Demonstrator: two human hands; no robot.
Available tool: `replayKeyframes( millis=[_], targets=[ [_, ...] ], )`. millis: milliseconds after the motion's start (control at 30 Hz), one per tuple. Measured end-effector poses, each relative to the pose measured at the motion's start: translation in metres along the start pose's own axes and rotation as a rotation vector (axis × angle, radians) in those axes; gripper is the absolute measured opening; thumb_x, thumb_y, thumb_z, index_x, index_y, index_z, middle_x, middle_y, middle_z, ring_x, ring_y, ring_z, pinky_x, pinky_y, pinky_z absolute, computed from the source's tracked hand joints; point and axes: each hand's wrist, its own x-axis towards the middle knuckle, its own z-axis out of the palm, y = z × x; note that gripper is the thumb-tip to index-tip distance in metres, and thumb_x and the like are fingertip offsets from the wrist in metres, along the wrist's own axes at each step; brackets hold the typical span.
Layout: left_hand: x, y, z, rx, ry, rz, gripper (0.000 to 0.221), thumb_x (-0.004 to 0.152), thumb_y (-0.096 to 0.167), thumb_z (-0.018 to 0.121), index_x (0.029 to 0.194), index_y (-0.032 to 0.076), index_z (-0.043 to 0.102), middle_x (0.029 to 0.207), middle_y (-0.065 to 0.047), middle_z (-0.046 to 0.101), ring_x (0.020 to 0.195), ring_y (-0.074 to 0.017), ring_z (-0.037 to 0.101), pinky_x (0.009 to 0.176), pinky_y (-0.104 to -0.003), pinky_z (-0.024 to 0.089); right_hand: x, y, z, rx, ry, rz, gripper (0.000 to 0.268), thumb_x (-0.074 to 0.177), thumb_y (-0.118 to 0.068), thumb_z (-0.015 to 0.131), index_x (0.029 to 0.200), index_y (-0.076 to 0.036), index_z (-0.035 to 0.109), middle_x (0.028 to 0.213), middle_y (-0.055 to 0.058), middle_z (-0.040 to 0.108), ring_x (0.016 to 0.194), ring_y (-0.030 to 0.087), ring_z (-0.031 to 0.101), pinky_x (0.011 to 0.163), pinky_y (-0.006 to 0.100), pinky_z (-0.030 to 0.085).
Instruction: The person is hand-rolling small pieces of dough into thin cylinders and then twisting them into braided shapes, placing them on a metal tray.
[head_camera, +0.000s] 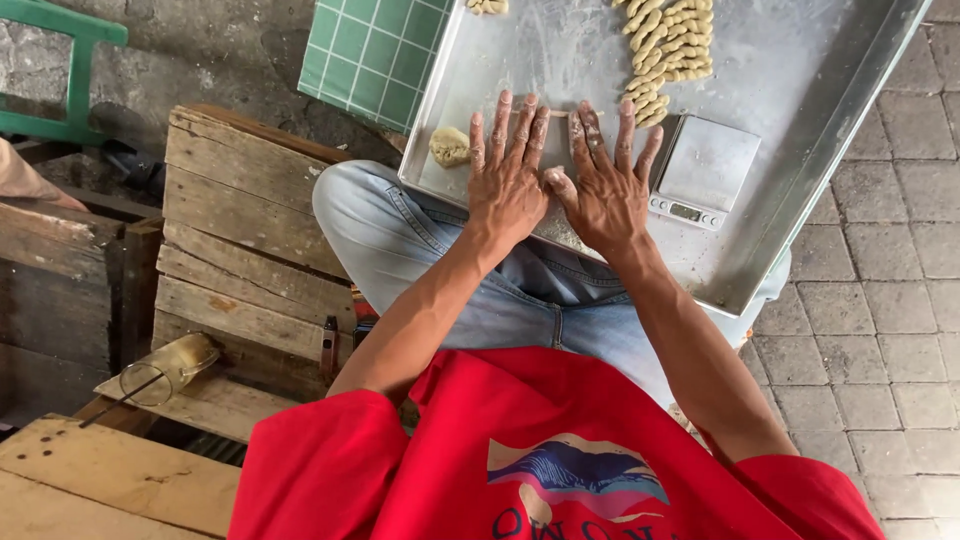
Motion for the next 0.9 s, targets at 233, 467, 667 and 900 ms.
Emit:
replayKeyframes(
  millis=[233,467,667,900],
  targets=[
    [-0.008,-0.007,-0.014,-0.083,0.029,0.031,0.07,0.115,0.049,0.042,0.168,0.015,0.013,0.175,-0.007,0.009,0.159,-0.0364,-0.002,0.126,-0.065,-0.005,-0.011,0.004,-0.008,0.074,0.04,0.025,0.078,0.11,-0.06,0.016,0.167,-0.009,0.027,0.173,0.007,0.024,0.154,0.044,-0.008,0.119,0.069,-0.012],
    [0.043,-0.018,0.04,-0.17,0.388,0.049,0.032,0.098,0.011,0.07,0.129,0.019,0.072,0.152,-0.017,0.054,0.148,-0.0418,0.039,0.122,-0.073,-0.003,-0.004,0.021,0.014,0.208,0.563,-0.01,0.027,0.107,-0.01,0.065,0.13,0.003,0.068,0.137,0.021,0.068,0.133,0.041,0.06,0.118,0.064,0.033],
    [0.028,-0.004,0.027,-0.372,0.573,0.094,0.007,0.098,0.016,0.074,0.104,0.012,0.073,0.125,-0.007,0.07,0.137,-0.0372,0.053,0.121,-0.074,0.002,-0.019,-0.011,0.0,0.996,0.436,0.381,0.032,0.102,-0.019,0.068,0.122,0.006,0.066,0.103,0.015,0.076,0.088,0.02,0.077,0.066,0.03,0.067],
    [0.004,0.01,0.027,-0.56,0.408,0.131,0.008,0.1,0.025,0.068,0.105,0.02,0.071,0.097,-0.001,0.073,0.106,-0.0236,0.072,0.121,-0.074,0.007,-0.013,0.008,0.047,1.369,0.422,0.606,0.026,0.1,-0.022,0.076,0.112,0.001,0.073,0.089,0.015,0.079,0.075,0.024,0.08,0.061,0.038,0.069]
  ],
)
